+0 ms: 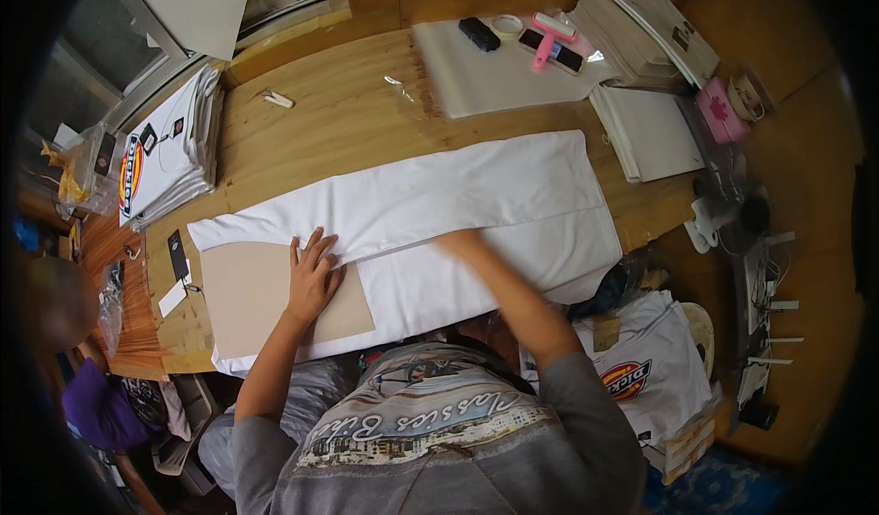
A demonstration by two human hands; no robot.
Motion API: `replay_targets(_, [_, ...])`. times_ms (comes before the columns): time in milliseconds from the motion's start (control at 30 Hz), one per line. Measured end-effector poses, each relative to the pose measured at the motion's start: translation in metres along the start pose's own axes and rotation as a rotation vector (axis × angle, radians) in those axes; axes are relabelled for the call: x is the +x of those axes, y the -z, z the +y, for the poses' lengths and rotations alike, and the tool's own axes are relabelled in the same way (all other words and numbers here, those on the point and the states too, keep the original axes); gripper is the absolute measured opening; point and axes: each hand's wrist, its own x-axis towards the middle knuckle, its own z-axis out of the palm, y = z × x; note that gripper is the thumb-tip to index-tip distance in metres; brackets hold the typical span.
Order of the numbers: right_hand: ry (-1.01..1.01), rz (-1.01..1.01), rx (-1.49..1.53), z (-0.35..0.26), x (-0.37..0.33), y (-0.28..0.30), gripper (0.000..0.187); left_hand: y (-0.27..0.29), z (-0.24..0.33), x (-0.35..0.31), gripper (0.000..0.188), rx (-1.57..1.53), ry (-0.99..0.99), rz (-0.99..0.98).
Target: The person folds white t-shirts on a wooden table using a cardboard template to ensure consistent folding. They place the template on the shirt, fold the sides and bottom over it, and then remove the template before stacking the folded shirts.
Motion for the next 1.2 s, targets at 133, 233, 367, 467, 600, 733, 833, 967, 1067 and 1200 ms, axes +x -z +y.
replay_targets(133, [-0.392,0.041,-0.544,0.135,0.028,0.103,0.038,-0.001,0.002,-0.001,0.021,0.022,0.029,-0.026])
replay_targets(233, [-0.443,-0.006,-0.491,0.2,0.009,0.166,0.041,-0.004,0.003,0.001,0.021,0.015,0.031,-0.029])
replay_targets(367, [-0.649,-0.06,0.287,0.22,0.0,0.21,0.047,-0.004,0.002,-0.001,0.02,0.02,0.04,-0.028])
replay_targets(467, [-1.108,-0.246,0.572,0.159,0.021,0.245,0.054,0.0,0.004,-0.003,0.02,0.027,0.05,-0.029])
replay_targets(600, [-0.769,-0.385,0.424,0.169,0.001,0.245,0.059,-0.003,0.003,0.0,0.019,0.008,0.033,-0.032])
replay_targets(733, [-0.643,-0.137,-0.393,0.142,0.03,0.194,0.043,0.001,0.008,0.001,0.018,-0.002,0.043,-0.031])
replay_targets(833, [-0.278,-0.141,-0.448,0.146,0.033,0.147,0.046,0.002,0.006,-0.003,0.018,0.006,0.034,0.008])
replay_targets(967, [-0.619,-0.104,-0.625,0.149,0.043,0.128,0.042,0.0,0.002,-0.004,0.02,-0.026,-0.029,0.164])
replay_targets(1067, [-0.288,-0.013,-0.313,0.062,0.074,0.087,0.046,-0.001,-0.003,-0.005,0.016,-0.077,0.002,0.143])
replay_targets(1200, [0.199,-0.543,0.299,-0.095,0.035,0.013,0.064,0.004,-0.015,-0.013,0.012,-0.247,0.099,0.108])
